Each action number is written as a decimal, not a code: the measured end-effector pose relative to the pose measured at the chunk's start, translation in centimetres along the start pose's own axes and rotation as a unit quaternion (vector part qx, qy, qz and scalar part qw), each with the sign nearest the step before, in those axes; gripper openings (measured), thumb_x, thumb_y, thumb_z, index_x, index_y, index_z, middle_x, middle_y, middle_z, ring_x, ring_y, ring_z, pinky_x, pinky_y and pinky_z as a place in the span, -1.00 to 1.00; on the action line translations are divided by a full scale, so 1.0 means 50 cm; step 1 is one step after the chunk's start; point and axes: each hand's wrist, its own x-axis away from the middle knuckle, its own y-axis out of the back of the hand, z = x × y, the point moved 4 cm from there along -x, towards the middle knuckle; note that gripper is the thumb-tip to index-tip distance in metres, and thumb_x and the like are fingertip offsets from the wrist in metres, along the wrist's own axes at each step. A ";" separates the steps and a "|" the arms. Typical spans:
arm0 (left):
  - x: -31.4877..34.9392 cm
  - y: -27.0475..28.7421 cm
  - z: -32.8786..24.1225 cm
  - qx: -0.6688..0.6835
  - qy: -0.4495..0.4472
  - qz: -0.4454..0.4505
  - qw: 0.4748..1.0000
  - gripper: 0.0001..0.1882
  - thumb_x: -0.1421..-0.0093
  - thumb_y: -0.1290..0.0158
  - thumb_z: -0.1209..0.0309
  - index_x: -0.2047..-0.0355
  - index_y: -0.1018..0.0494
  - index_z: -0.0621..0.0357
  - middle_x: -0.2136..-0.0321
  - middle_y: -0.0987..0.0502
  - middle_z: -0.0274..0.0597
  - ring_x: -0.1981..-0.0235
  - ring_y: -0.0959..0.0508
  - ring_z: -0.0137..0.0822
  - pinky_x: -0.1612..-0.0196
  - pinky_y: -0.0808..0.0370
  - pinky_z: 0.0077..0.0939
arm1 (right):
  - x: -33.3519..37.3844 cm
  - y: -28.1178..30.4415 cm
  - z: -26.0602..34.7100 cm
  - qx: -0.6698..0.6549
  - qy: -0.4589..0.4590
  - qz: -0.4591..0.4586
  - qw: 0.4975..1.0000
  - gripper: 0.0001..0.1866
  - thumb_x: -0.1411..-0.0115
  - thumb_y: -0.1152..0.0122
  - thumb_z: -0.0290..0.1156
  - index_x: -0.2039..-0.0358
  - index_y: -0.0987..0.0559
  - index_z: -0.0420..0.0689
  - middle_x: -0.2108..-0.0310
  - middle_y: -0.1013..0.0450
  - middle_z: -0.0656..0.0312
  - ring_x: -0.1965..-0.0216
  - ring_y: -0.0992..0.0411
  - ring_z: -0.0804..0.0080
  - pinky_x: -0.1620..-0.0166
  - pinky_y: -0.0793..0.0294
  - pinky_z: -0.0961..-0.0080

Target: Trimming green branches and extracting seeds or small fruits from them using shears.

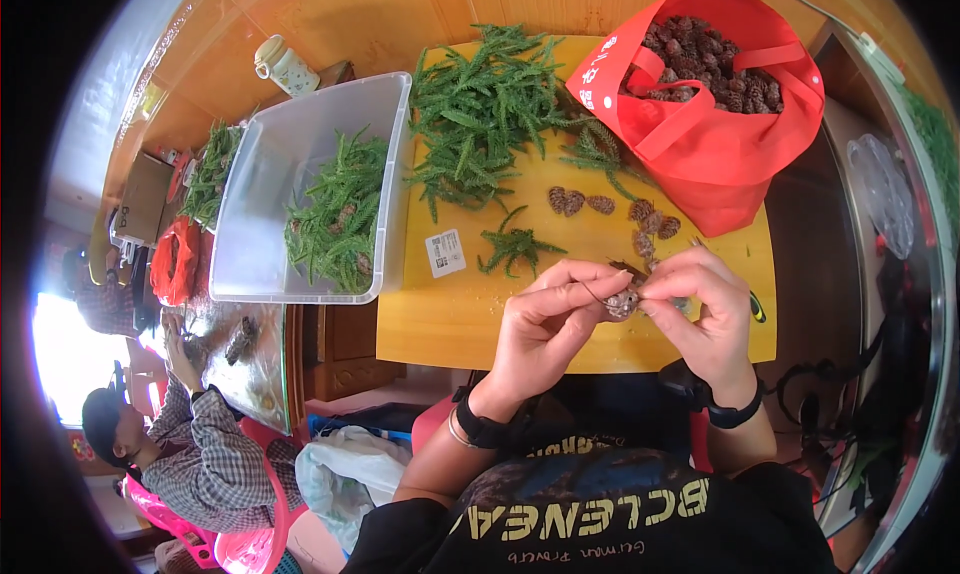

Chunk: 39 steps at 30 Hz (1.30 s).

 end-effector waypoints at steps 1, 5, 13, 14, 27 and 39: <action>-0.002 0.002 -0.001 0.005 -0.007 0.006 1.000 -0.70 -0.15 0.14 0.71 0.13 -0.46 0.33 0.16 -0.43 -0.02 0.18 -0.49 -0.29 0.10 -0.49 -0.45 | 0.000 0.001 0.000 0.006 0.001 0.003 1.000 -0.87 0.09 -0.22 -0.68 0.47 -0.52 -0.23 0.44 -0.43 0.17 0.43 -0.40 0.44 0.35 -0.35 0.61; -0.001 0.005 -0.003 0.076 0.017 0.025 0.997 -0.72 -0.16 0.11 0.68 0.14 -0.47 0.32 0.21 -0.47 -0.03 0.24 -0.52 -0.30 0.16 -0.51 -0.50 | -0.001 0.001 0.003 0.011 -0.001 0.015 1.000 -0.86 0.08 -0.21 -0.67 0.45 -0.53 -0.21 0.46 -0.42 0.16 0.44 -0.38 0.45 0.37 -0.33 0.61; 0.000 0.001 -0.012 0.166 0.074 0.019 0.983 -0.85 -0.14 0.06 0.62 0.26 -0.43 0.33 0.26 -0.43 -0.06 0.30 -0.52 -0.34 0.28 -0.54 -0.50 | -0.009 -0.002 0.013 0.014 0.114 0.041 0.993 -0.74 0.08 -0.24 -0.67 0.33 -0.59 -0.09 0.57 -0.40 0.27 0.57 -0.39 0.43 0.52 -0.34 0.61; 0.000 0.003 -0.011 0.178 0.082 0.016 0.980 -0.89 -0.14 0.05 0.62 0.31 -0.41 0.31 0.27 -0.42 -0.07 0.31 -0.52 -0.35 0.30 -0.54 -0.51 | -0.009 -0.004 0.014 0.011 0.123 0.061 0.990 -0.71 0.09 -0.24 -0.67 0.32 -0.60 -0.06 0.58 -0.40 0.28 0.58 -0.39 0.42 0.52 -0.34 0.60; -0.002 -0.009 -0.014 0.090 0.022 -0.013 0.996 -0.89 -0.10 0.00 0.66 0.35 -0.32 0.29 0.25 -0.42 -0.05 0.29 -0.49 -0.40 0.26 -0.52 -0.53 | -0.009 -0.009 0.021 0.136 0.198 0.063 0.969 -0.73 0.21 -0.26 -0.65 0.43 -0.60 -0.06 0.58 -0.40 0.30 0.60 -0.38 0.41 0.57 -0.33 0.59; 0.001 -0.013 -0.020 0.039 0.012 -0.051 0.998 -0.92 -0.11 0.04 0.66 0.41 -0.30 0.27 0.27 -0.43 -0.07 0.29 -0.45 -0.46 0.22 -0.48 -0.57 | -0.005 -0.011 0.007 0.119 0.185 0.053 0.974 -0.74 0.18 -0.28 -0.65 0.42 -0.58 -0.06 0.57 -0.41 0.28 0.60 -0.40 0.39 0.57 -0.36 0.57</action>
